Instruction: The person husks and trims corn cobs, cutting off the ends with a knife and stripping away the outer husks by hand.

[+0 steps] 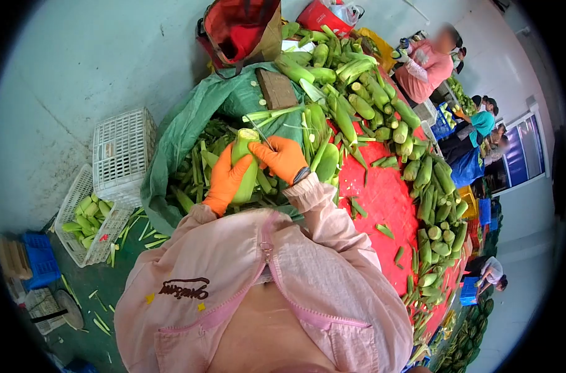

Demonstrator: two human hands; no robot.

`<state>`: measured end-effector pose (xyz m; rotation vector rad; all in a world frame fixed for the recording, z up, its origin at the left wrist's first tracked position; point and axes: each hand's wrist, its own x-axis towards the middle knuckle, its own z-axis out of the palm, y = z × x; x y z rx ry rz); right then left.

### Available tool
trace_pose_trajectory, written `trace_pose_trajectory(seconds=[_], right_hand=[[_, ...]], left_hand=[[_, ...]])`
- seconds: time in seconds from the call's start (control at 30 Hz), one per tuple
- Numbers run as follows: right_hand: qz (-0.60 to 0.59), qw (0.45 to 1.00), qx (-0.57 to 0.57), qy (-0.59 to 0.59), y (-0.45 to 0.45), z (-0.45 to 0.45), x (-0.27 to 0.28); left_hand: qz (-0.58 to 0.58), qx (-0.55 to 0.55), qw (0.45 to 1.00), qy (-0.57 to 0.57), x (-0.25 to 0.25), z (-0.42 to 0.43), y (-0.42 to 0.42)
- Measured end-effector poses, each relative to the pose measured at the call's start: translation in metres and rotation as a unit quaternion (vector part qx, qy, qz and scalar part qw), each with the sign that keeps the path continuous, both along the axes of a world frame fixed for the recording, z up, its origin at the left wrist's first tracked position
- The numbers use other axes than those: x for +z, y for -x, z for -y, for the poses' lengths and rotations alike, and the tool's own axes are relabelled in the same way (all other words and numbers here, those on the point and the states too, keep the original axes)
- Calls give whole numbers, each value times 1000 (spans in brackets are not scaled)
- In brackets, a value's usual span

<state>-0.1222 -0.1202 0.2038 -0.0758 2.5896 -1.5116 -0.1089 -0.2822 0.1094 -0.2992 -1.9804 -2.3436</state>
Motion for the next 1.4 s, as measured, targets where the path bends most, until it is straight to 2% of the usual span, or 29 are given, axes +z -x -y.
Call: trace_pose_trajectory(seconds=[0.07, 0.17, 0.4, 0.47, 0.6, 0.67, 0.7, 0.77, 0.8, 0.83, 0.87, 0.93, 0.97, 1.0, 1.07, 1.13, 1.17, 1.2, 1.27, 1.3, 1.37, 1.4], right_hand=[[53, 988, 28, 143, 2, 1, 0], [91, 980, 12, 174, 4, 5, -3], [66, 973, -39, 220, 10, 10, -19], [124, 976, 1, 177, 15, 3, -12], [133, 981, 8, 139, 13, 5, -7], [39, 978, 19, 202, 5, 10, -20], [14, 977, 35, 208, 0, 12, -20], [-30, 969, 44, 241, -11, 14, -20], [-74, 958, 50, 273, -16, 13, -20], [-83, 948, 32, 305, -22, 9, -20], [-72, 955, -2, 287, -29, 2, -7], [-91, 914, -76, 389, -33, -15, -2], [-156, 870, -192, 427, -25, -18, -6], [-169, 796, -268, 516, -16, -29, -4], [-109, 860, -243, 435, -13, -51, -2], [9, 956, -140, 258, -4, -28, 10], [30, 971, -99, 215, 3, -12, 9], [43, 981, -57, 180, 11, -4, -1], [35, 992, -46, 116, 23, 16, -9], [27, 996, -26, 83, 28, 20, -12], [19, 998, -4, 51, 35, 20, -13], [60, 997, 8, 52, 38, 20, -12]], left_hand=[[18, 9, 1000, -6, 1, -2, -1], [-9, 25, 1000, 15, -5, -2, 2], [3, 45, 999, 14, -4, -2, 3], [-26, 70, 995, 67, 1, -2, 2], [-49, 75, 992, 90, -14, -3, 8], [57, 31, 997, -42, -14, -5, 8], [57, 34, 997, -43, -12, -3, 10], [215, -26, 956, -196, -8, 1, 17], [216, -22, 956, -197, -10, 4, 22], [240, -3, 931, -276, -14, 7, 31], [261, 17, 898, -354, -21, 12, 42], [260, 50, 881, -391, -62, 39, 73], [250, 75, 864, -431, -77, 53, 86], [240, 99, 843, -472, -78, 64, 91], [234, 123, 841, -473, -78, 74, 90], [226, 104, 910, -332, -76, 73, 89], [212, 98, 934, -270, -39, 57, 70], [186, 79, 950, -240, -23, 45, 61], [144, 97, 978, -112, -32, 30, 58], [143, 91, 979, -113, -24, 23, 51], [78, 101, 991, -33, -4, 12, 36], [77, 102, 991, -32, -1, 11, 32]])
